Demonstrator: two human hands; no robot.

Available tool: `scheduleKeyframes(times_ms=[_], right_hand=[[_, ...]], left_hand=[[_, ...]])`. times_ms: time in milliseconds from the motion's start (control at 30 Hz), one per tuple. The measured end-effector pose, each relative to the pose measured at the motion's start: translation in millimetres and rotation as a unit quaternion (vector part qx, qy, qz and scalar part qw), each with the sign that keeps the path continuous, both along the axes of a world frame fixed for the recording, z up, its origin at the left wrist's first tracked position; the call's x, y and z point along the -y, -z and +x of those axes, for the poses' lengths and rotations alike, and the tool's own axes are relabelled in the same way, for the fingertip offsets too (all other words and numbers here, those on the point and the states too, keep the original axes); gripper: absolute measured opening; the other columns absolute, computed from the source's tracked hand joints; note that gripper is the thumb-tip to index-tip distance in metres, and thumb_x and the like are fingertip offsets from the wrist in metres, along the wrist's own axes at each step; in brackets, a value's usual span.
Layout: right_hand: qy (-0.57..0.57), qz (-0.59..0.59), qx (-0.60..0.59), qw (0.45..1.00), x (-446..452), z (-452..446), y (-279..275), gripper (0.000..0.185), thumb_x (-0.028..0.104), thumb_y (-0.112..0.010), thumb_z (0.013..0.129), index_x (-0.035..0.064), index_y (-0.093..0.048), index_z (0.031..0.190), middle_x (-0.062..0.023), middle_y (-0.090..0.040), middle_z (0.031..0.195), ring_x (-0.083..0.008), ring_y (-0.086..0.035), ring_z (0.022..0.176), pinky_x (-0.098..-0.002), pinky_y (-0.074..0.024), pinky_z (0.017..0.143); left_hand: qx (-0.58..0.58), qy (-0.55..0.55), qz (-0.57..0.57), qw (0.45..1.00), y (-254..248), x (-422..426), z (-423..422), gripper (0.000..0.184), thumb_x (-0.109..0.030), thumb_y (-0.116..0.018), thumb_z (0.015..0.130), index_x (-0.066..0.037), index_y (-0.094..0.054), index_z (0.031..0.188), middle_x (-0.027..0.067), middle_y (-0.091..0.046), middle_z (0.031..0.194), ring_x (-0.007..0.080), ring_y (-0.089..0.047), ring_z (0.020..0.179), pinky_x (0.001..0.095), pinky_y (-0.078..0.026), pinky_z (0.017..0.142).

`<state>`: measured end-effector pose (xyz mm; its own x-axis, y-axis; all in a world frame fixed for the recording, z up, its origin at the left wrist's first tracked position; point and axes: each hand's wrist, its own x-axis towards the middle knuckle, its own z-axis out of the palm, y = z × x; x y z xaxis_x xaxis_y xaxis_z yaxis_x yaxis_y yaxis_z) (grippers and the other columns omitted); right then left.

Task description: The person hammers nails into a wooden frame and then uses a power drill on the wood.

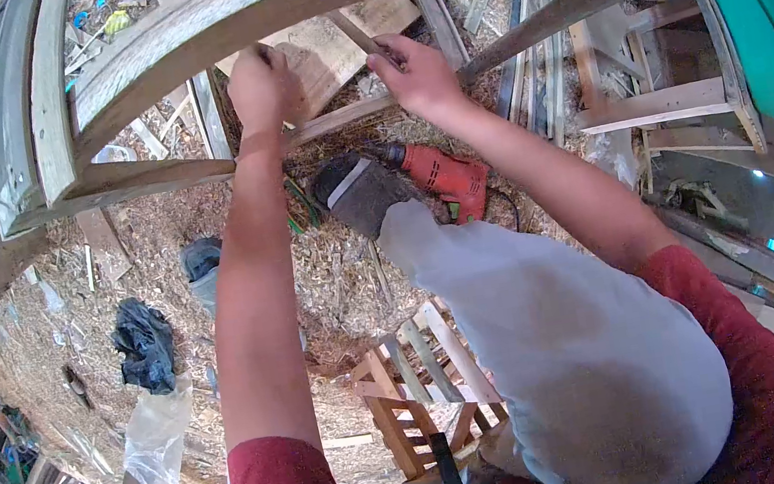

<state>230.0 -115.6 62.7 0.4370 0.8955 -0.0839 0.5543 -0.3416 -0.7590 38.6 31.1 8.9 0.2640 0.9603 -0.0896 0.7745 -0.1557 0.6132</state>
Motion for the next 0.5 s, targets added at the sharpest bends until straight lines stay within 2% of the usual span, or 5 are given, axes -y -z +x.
scheduleKeyframes(times_ms=[100, 200, 333, 433, 500], right_hand=[[0.011, -0.035, -0.064, 0.997, -12, -5, -3, 0.045, 0.037, -0.07, 0.097, 0.0031, -0.07, 0.126, -0.0181, -0.076, 0.099, -0.0256, -0.073, 0.086, -0.0372, -0.0542, 0.078], [0.02, -0.021, -0.065, 0.997, -24, -11, 8, 0.044, 0.038, -0.07, 0.096, 0.0028, -0.071, 0.124, -0.0186, -0.076, 0.097, -0.025, -0.071, 0.083, -0.0372, -0.0537, 0.077], [0.01, -0.011, -0.058, 0.998, -28, -11, 15, 0.047, 0.038, -0.07, 0.096, 0.0012, -0.07, 0.125, -0.0199, -0.075, 0.096, -0.0252, -0.068, 0.078, -0.0372, -0.0536, 0.075], [0.008, -0.001, -0.062, 0.998, -26, -8, 17, 0.04, 0.036, -0.068, 0.094, 0.0051, -0.073, 0.119, -0.0261, -0.074, 0.104, -0.0437, -0.072, 0.1, -0.0483, -0.0557, 0.09], [0.003, 0.003, -0.068, 0.998, -22, -6, 17, 0.041, 0.036, -0.068, 0.094, 0.0044, -0.072, 0.12, -0.0266, -0.073, 0.106, -0.0443, -0.071, 0.101, -0.0487, -0.0554, 0.091]], left_hand=[[0.068, -0.028, -0.056, 0.996, 16, -10, -6, 0.037, -0.034, -0.073, 0.092, 0.0, -0.074, 0.107, 0.0184, -0.078, 0.1, 0.0322, -0.076, 0.094, 0.0414, -0.057, 0.087], [0.117, -0.006, 0.049, 0.992, 43, -24, -8, 0.038, -0.035, -0.074, 0.091, -0.002, -0.077, 0.111, 0.0183, -0.078, 0.102, 0.0292, -0.077, 0.097, 0.0396, -0.057, 0.087], [0.064, -0.02, 0.095, 0.993, 47, -33, -8, 0.041, -0.037, -0.076, 0.089, -0.005, -0.077, 0.114, 0.019, -0.078, 0.106, 0.0354, -0.075, 0.102, 0.0413, -0.056, 0.091], [0.088, -0.024, 0.119, 0.989, 57, -32, -9, 0.04, -0.036, -0.079, 0.087, -0.005, -0.076, 0.112, 0.0193, -0.077, 0.107, 0.0378, -0.073, 0.103, 0.0429, -0.055, 0.092], [0.11, -0.028, 0.143, 0.983, 60, -29, -8, 0.038, -0.035, -0.08, 0.086, -0.005, -0.076, 0.11, 0.0192, -0.077, 0.105, 0.0384, -0.073, 0.101, 0.0439, -0.055, 0.091]])
